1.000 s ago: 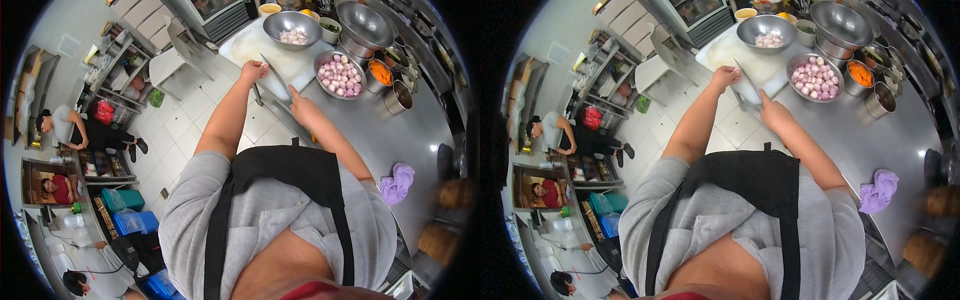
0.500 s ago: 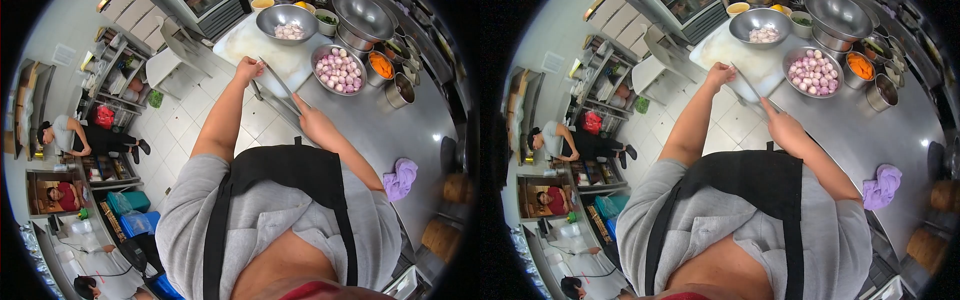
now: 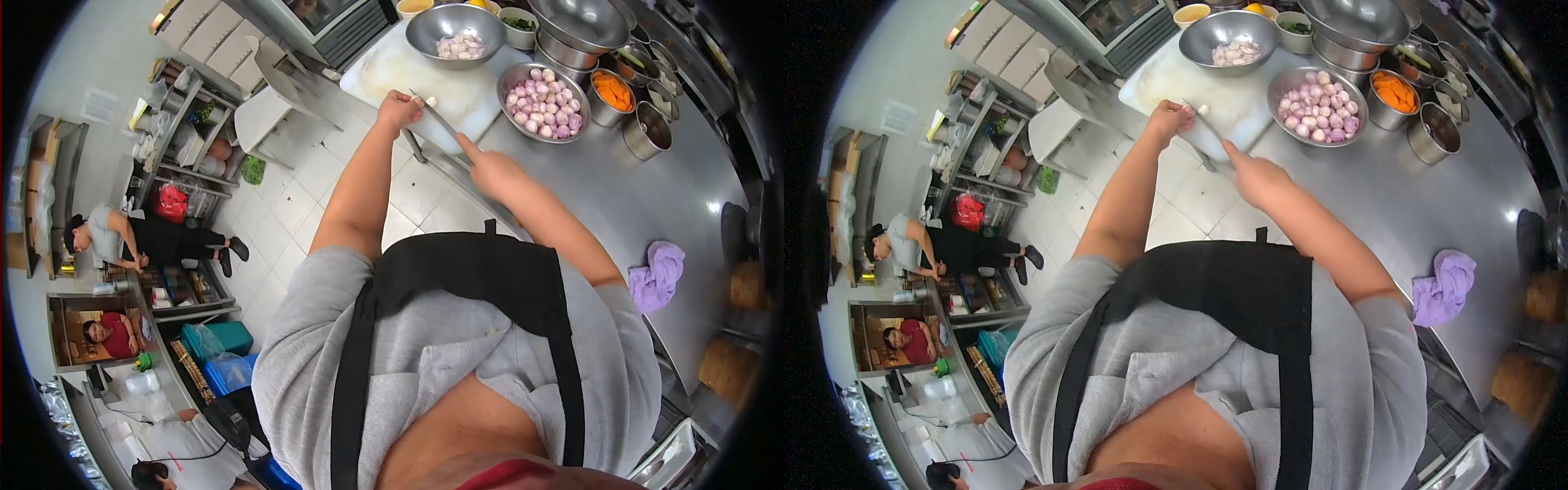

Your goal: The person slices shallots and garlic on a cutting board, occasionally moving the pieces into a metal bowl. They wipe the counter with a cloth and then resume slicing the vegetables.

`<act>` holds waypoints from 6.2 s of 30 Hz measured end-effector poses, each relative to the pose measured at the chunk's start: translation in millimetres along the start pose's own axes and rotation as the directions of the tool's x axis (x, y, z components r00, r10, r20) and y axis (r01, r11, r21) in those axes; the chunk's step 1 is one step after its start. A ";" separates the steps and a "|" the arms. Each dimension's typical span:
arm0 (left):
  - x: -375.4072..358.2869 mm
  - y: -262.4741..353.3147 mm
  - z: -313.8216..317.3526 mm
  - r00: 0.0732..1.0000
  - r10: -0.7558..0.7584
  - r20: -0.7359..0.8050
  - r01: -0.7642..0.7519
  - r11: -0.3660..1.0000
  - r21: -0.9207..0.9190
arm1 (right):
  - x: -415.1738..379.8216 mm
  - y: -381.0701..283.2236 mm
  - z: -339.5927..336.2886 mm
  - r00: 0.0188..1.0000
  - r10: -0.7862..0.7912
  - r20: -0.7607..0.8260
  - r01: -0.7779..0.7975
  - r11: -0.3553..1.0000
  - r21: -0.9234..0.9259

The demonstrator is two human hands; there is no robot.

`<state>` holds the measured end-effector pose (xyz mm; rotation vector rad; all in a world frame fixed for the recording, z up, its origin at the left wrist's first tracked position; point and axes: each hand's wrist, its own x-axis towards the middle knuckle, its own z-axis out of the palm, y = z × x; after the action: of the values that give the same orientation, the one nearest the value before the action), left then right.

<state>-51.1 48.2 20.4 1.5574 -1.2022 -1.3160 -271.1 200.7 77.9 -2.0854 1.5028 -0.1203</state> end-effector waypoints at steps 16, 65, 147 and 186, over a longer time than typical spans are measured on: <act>-4.5 -0.8 -4.2 0.999 -0.010 0.038 0.013 0.997 -0.071 | -55.6 2.4 -8.1 0.997 -0.031 -0.072 0.034 0.999 0.031; -2.0 -6.7 -8.2 0.999 -0.002 0.042 0.008 0.991 -0.137 | -36.6 -10.5 -15.4 1.000 0.001 -0.030 0.000 0.999 0.032; -0.7 -11.0 -10.7 0.999 -0.016 0.041 0.024 0.982 -0.186 | -23.7 -4.3 -13.1 0.998 -0.016 -0.062 0.014 0.999 -0.031; -7.2 -3.7 -5.4 1.000 -0.013 0.016 0.014 0.993 -0.118 | -10.6 1.4 0.5 0.997 0.004 -0.078 0.002 0.997 0.071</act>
<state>-45.3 56.0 19.9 1.4761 -1.1044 -1.3845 -276.0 210.1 79.5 -2.0443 1.5227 -0.2538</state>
